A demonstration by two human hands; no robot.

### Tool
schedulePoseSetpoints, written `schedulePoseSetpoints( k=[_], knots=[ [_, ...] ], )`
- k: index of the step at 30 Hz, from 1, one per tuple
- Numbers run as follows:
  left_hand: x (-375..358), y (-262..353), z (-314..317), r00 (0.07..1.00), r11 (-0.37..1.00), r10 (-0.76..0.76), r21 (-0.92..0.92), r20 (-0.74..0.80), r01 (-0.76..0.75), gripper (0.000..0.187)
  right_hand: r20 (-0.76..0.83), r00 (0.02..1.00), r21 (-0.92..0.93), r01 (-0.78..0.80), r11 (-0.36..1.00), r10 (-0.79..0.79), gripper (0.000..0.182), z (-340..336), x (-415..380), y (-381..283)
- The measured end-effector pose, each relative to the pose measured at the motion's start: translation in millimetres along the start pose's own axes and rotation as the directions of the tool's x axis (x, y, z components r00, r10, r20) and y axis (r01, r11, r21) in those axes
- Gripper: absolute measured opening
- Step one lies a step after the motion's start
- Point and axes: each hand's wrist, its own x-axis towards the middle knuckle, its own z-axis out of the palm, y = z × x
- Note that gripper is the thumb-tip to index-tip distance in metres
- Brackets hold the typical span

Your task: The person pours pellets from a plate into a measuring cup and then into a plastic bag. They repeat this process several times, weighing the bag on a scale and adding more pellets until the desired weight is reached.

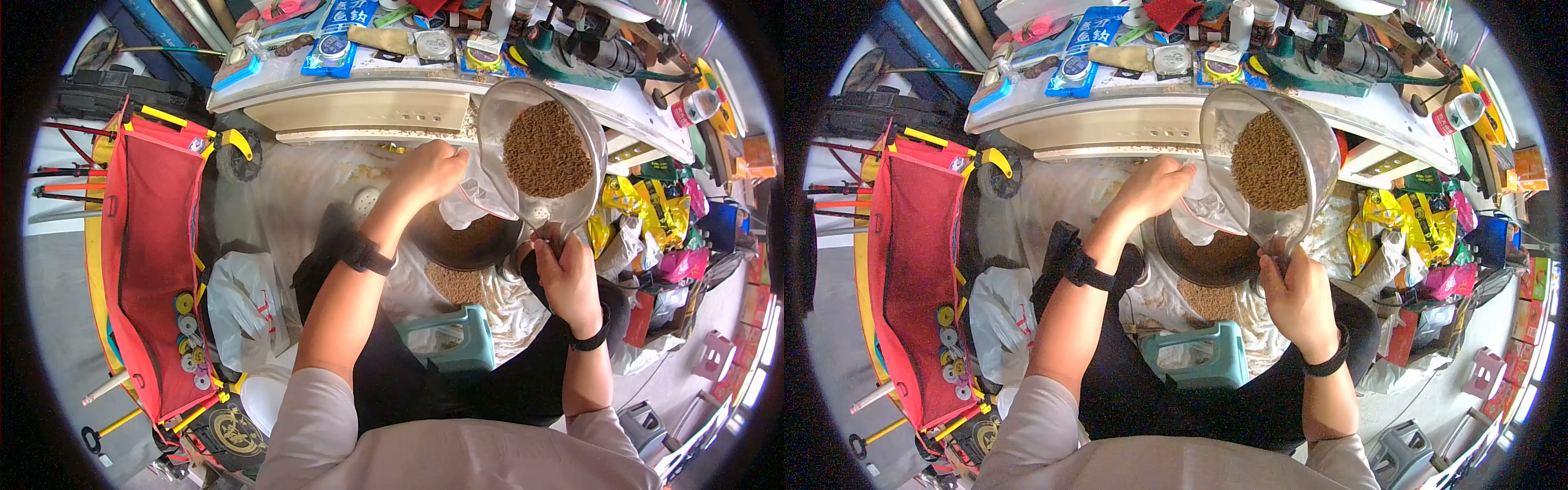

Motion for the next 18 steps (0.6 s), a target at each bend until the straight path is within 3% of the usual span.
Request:
schedulePoseSetpoints(
  k=[11, 18],
  knots=[
    [-1.8, 1.1, -1.2, 1.0, 0.999, 0.03, -0.028, 0.004, -0.03, 0.049, -0.029, 0.99, -0.173, 0.128, 0.977, -0.135, 0.017, 0.5, -0.3, -4.3],
    [-0.9, -1.5, 1.2, 0.999, 0.999, 0.036, -0.02, -0.017, -0.036, 0.049, -0.05, 0.987, -0.187, 0.143, 0.972, -0.155, 0.014, 1.6, -0.3, -6.9]
  ],
)
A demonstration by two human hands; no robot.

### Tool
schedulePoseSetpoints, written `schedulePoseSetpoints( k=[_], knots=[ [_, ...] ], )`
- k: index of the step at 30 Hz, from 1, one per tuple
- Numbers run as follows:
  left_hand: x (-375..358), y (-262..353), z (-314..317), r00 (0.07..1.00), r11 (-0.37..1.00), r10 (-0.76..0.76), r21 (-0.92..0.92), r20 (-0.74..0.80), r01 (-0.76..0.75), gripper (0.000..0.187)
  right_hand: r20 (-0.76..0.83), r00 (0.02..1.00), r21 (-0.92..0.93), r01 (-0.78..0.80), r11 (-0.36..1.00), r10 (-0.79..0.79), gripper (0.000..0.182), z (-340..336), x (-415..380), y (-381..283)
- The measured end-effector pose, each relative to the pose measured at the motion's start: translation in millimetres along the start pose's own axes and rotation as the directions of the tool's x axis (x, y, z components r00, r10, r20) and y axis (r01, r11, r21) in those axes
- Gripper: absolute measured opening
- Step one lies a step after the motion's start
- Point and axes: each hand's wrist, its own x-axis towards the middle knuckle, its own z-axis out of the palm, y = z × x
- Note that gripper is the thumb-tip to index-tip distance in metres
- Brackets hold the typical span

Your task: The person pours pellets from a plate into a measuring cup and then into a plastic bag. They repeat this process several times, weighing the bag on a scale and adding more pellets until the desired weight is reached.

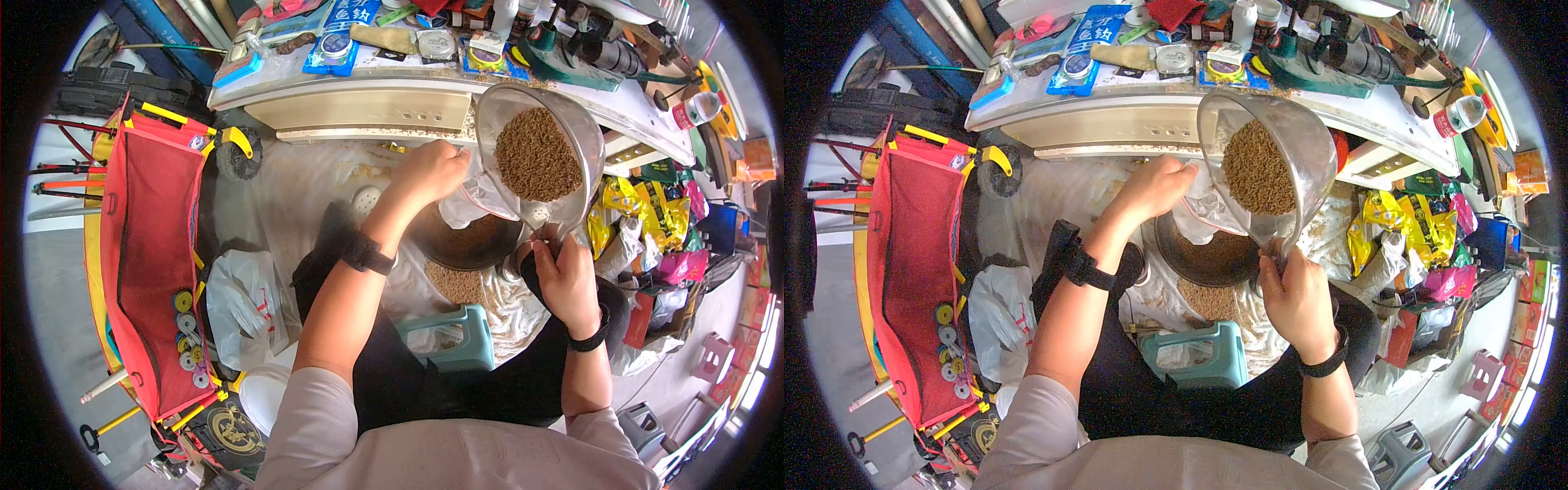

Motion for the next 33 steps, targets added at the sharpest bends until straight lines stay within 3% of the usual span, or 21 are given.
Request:
schedulePoseSetpoints(
  k=[5, 24, 29, 33],
  knots=[
    [-0.6, 0.9, 0.1, 1.0, 1.0, 0.001, 0.011, -0.008, 0.0, 0.049, -0.037, 0.997, -0.027, 0.062, 0.998, -0.063, 0.014, 2.6, 0.5, 4.1],
    [-0.9, 0.4, 2.3, 1.0, 0.999, -0.018, 0.027, 0.005, 0.018, 0.045, -0.018, 1.0, -0.087, 0.022, 0.996, -0.023, 0.013, 3.2, 1.3, -0.2],
    [-2.3, 3.3, 0.6, 0.999, 0.999, -0.035, 0.042, 0.013, 0.034, 0.046, -0.067, 0.989, -0.091, 0.124, 0.988, -0.131, 0.013, 6.2, 1.1, 4.2],
    [-3.6, 6.0, -0.4, 0.999, 0.998, -0.03, 0.052, 0.013, 0.029, 0.047, -0.036, 0.997, -0.108, 0.067, 0.992, -0.071, 0.013, 3.6, 0.6, -0.6]
  ],
)
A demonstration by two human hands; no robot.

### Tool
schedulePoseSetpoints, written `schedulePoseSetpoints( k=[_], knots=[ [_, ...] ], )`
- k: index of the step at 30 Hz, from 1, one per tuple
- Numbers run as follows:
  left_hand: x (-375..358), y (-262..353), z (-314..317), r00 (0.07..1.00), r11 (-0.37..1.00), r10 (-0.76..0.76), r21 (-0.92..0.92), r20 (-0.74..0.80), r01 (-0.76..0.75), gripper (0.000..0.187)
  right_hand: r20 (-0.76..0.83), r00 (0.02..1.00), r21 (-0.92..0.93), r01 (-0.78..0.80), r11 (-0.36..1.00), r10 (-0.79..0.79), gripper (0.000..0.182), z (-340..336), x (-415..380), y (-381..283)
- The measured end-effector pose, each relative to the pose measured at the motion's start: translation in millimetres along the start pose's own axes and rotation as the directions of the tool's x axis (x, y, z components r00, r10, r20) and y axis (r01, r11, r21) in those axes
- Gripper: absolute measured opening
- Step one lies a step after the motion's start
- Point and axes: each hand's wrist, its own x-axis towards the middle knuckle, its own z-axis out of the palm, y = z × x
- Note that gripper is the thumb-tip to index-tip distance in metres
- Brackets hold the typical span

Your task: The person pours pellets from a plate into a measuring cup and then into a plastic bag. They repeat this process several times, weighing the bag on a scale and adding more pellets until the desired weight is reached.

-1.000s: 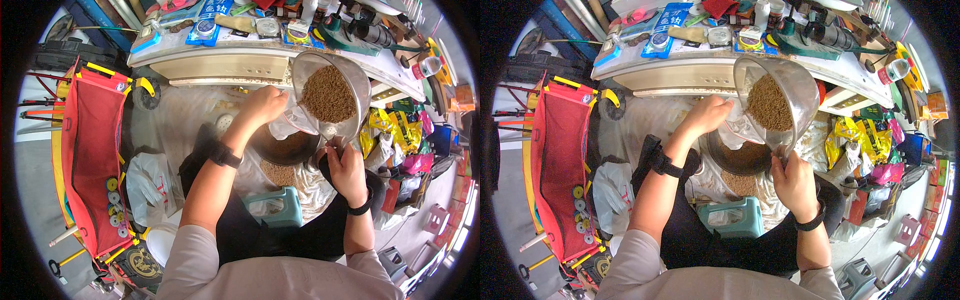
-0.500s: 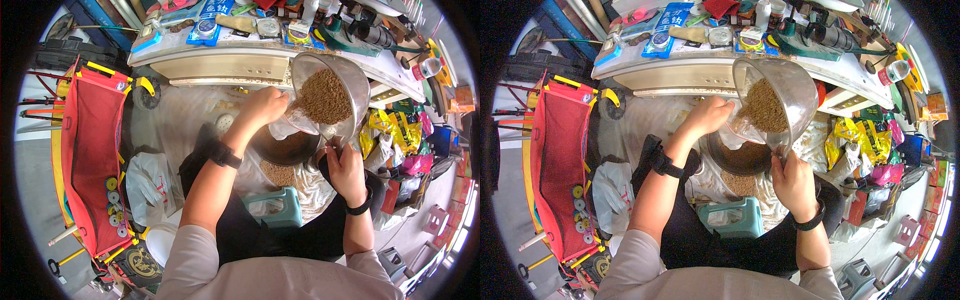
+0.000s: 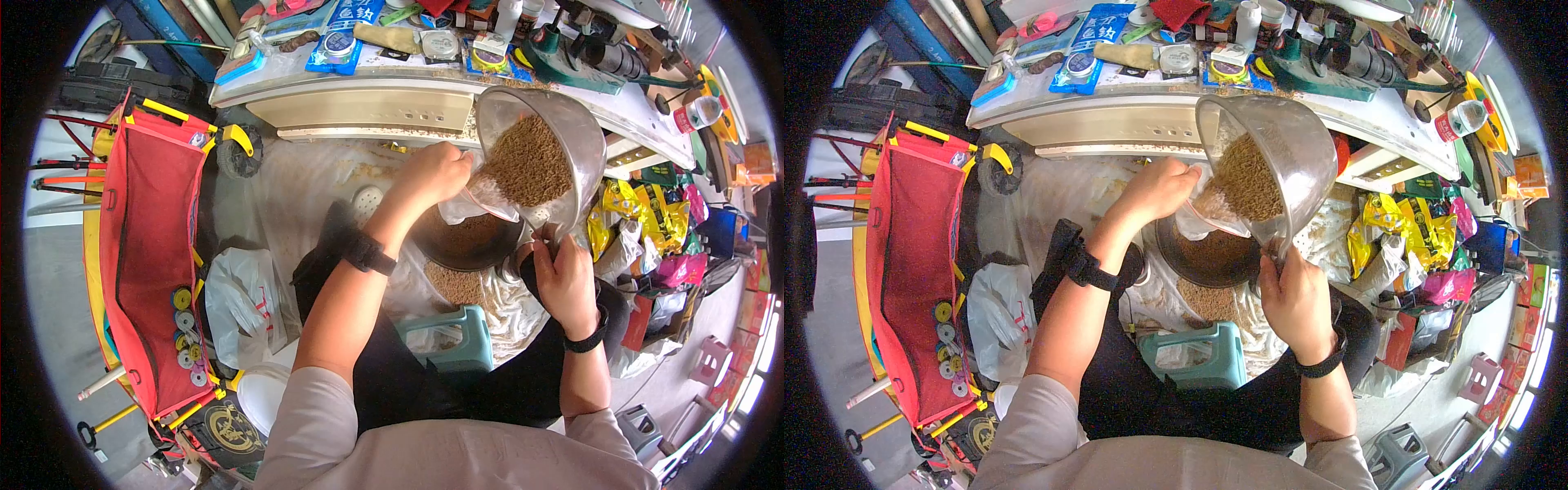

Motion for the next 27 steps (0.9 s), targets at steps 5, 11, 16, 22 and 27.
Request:
schedulePoseSetpoints(
  k=[5, 11, 16, 22, 27],
  knots=[
    [-0.3, 1.2, -0.3, 1.0, 1.0, -0.013, 0.011, 0.002, 0.013, 0.047, 0.037, 0.998, -0.017, -0.041, 0.999, 0.042, 0.013, -1.1, -0.6, -3.0],
    [0.2, 1.0, 1.2, 1.0, 1.0, -0.011, 0.024, 0.004, 0.011, 0.047, -0.016, 0.998, -0.002, 0.058, 0.998, -0.058, 0.013, 7.6, -2.3, 8.1],
    [-0.7, 2.0, 0.8, 1.0, 1.0, -0.02, 0.016, 0.006, 0.02, 0.047, 0.008, 0.999, -0.027, 0.038, 0.999, -0.038, 0.014, 6.7, -2.3, 6.3],
    [-1.1, 2.2, -0.1, 0.999, 1.0, -0.025, 0.018, 0.023, 0.025, 0.045, 0.007, 0.998, -0.043, 0.055, 0.998, -0.054, 0.015, 8.9, -2.6, 3.5],
    [-1.0, 1.5, 1.2, 1.0, 0.999, -0.024, 0.021, 0.01, 0.024, 0.044, 0.011, 0.998, -0.038, 0.062, 0.997, -0.061, 0.015, 9.0, -2.0, 2.2]
  ],
)
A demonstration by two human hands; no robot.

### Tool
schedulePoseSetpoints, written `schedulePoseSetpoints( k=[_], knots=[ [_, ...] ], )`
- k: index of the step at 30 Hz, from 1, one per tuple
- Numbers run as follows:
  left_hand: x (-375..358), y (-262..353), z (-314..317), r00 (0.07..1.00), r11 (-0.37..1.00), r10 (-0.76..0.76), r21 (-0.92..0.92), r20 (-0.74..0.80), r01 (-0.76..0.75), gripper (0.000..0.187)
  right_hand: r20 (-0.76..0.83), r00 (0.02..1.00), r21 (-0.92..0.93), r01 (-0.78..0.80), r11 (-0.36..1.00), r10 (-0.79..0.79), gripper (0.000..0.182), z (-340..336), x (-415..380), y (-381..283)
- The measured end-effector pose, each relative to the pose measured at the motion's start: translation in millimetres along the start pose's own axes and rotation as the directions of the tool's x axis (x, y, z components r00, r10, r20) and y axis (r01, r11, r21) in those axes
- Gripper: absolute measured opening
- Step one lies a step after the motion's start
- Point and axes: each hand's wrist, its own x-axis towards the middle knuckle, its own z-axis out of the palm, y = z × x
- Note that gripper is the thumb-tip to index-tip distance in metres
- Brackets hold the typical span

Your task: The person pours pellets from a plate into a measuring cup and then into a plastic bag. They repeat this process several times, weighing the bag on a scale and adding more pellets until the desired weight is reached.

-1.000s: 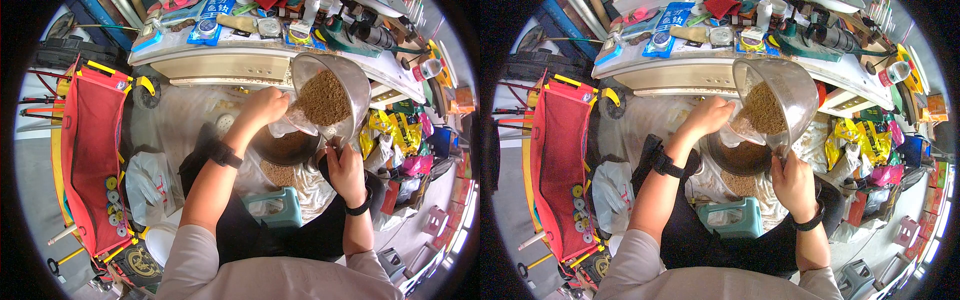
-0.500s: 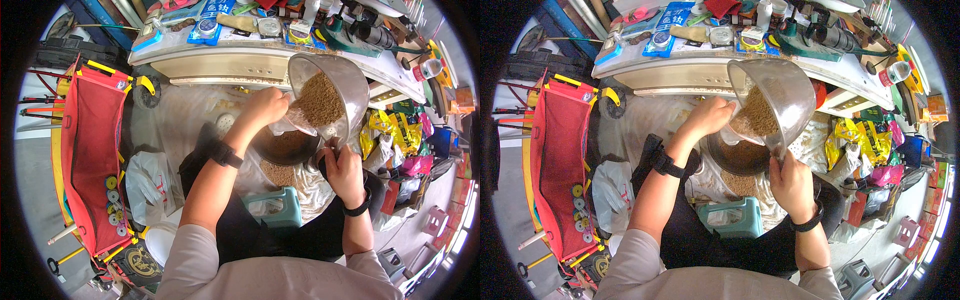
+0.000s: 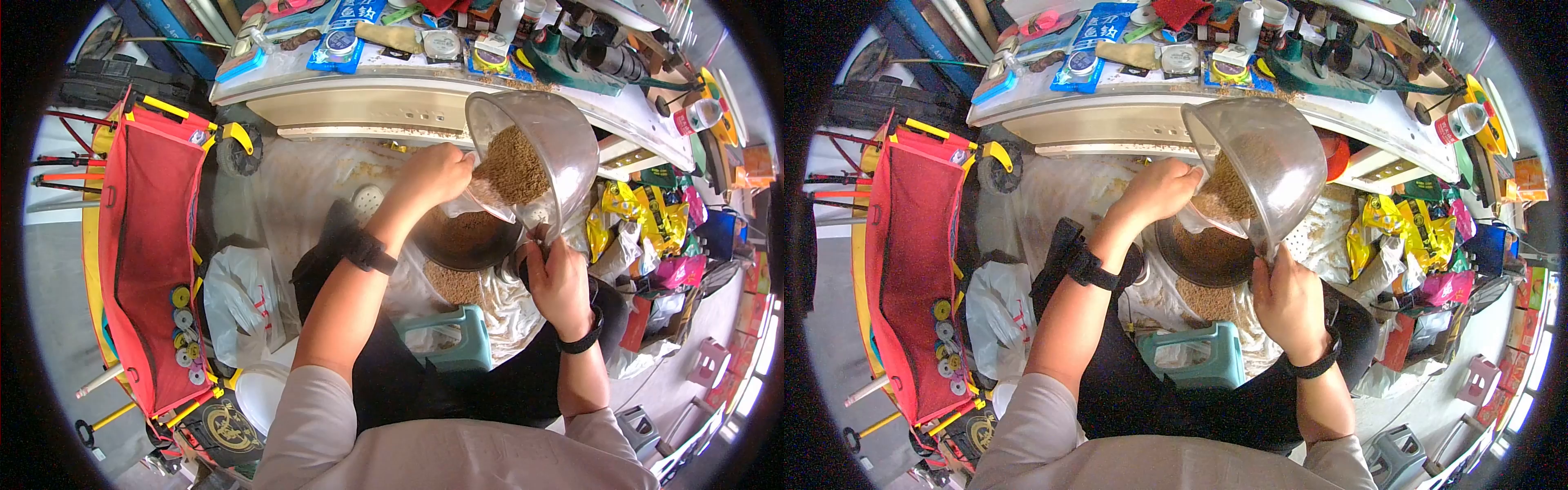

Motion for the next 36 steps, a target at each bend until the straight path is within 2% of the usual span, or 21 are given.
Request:
schedulePoseSetpoints(
  k=[16, 19, 21, 25, 27, 29, 33, 34, 36],
  knots=[
    [-1.4, -3.7, 1.5, 0.999, 0.999, 0.028, 0.046, -0.021, -0.027, 0.044, 0.046, 0.998, -0.051, 0.055, 0.997, -0.053, 0.019, 10.6, -3.1, 4.7],
    [5.6, -18.4, 12.6, 0.995, 0.995, 0.084, 0.049, -0.046, -0.081, 0.042, 0.066, 0.997, -0.071, 0.055, 0.996, -0.05, 0.019, 12.4, -4.2, 3.2],
    [7.6, -20.6, 14.4, 0.982, 0.98, 0.172, 0.117, -0.073, -0.163, 0.039, 0.084, 0.996, -0.077, 0.048, 0.996, -0.042, 0.02, 13.4, -4.6, 3.1],
    [-4.9, -5.4, -1.3, 0.987, 0.98, 0.16, 0.118, -0.018, -0.157, 0.041, 0.104, 0.992, -0.09, 0.076, 0.993, -0.066, 0.022, 14.2, -4.4, 1.2],
    [0.0, -7.4, 5.5, 0.998, 0.994, 0.038, 0.107, -0.046, -0.033, 0.044, 0.102, 0.993, -0.081, 0.075, 0.994, -0.067, 0.022, 13.7, -3.8, -1.4],
    [-0.5, -7.9, 7.6, 0.997, 0.992, 0.053, 0.12, -0.048, -0.047, 0.041, 0.165, 0.986, -0.03, 0.041, 0.999, -0.036, 0.021, 12.5, -2.5, -3.5],
    [-3.2, -12.4, 12.5, 0.992, 0.986, 0.086, 0.152, -0.089, -0.071, 0.04, 0.099, 0.993, -0.013, 0.071, 0.997, -0.07, 0.02, 15.1, -2.8, 0.9],
    [-3.4, -12.9, 12.9, 0.991, 0.984, 0.094, 0.16, -0.093, -0.078, 0.04, 0.049, 0.998, 0.113, 0.02, 0.993, -0.026, 0.019, 12.9, 0.1, 1.9],
    [-12.9, -2.3, 6.1, 0.998, 0.992, -0.003, 0.128, -0.065, 0.012, 0.042, 0.006, 0.994, 0.346, -0.106, 0.932, 0.111, 0.02, 9.4, 3.1, 8.9]
  ],
)
